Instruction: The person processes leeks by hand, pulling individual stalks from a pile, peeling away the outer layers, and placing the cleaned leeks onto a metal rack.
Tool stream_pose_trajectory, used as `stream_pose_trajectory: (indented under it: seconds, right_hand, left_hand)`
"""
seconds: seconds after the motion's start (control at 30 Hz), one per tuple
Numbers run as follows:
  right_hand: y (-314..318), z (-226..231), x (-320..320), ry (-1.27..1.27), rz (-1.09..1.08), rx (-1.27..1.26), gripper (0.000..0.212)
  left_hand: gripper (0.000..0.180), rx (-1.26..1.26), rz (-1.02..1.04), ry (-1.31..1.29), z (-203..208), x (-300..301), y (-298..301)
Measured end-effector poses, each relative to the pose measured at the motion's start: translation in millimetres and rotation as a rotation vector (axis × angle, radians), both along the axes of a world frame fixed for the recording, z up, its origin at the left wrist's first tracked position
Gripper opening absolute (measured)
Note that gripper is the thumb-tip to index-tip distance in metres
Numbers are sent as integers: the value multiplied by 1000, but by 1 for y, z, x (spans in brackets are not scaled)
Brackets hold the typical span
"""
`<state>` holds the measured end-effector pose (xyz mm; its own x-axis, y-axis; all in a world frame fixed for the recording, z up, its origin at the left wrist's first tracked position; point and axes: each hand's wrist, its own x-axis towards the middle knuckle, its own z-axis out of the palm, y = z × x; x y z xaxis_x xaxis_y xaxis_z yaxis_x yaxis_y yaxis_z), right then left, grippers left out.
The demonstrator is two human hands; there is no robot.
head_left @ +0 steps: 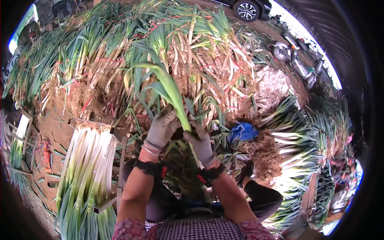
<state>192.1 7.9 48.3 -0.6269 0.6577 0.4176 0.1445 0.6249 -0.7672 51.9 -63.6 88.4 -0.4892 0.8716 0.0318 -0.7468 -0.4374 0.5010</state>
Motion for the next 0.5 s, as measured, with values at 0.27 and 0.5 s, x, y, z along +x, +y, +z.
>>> stream_pose_trajectory:
  seconds: [0.27, 0.5]
  right_hand:
    - [-4, 16, -21, -1, 53, -275, 38]
    - [-20, -20, 38, -39, 256, -1027, 29]
  left_hand:
    - [32, -346, 107, 116, -25, -9, -9]
    - [23, -387, 437, 179, -23, -48, -25]
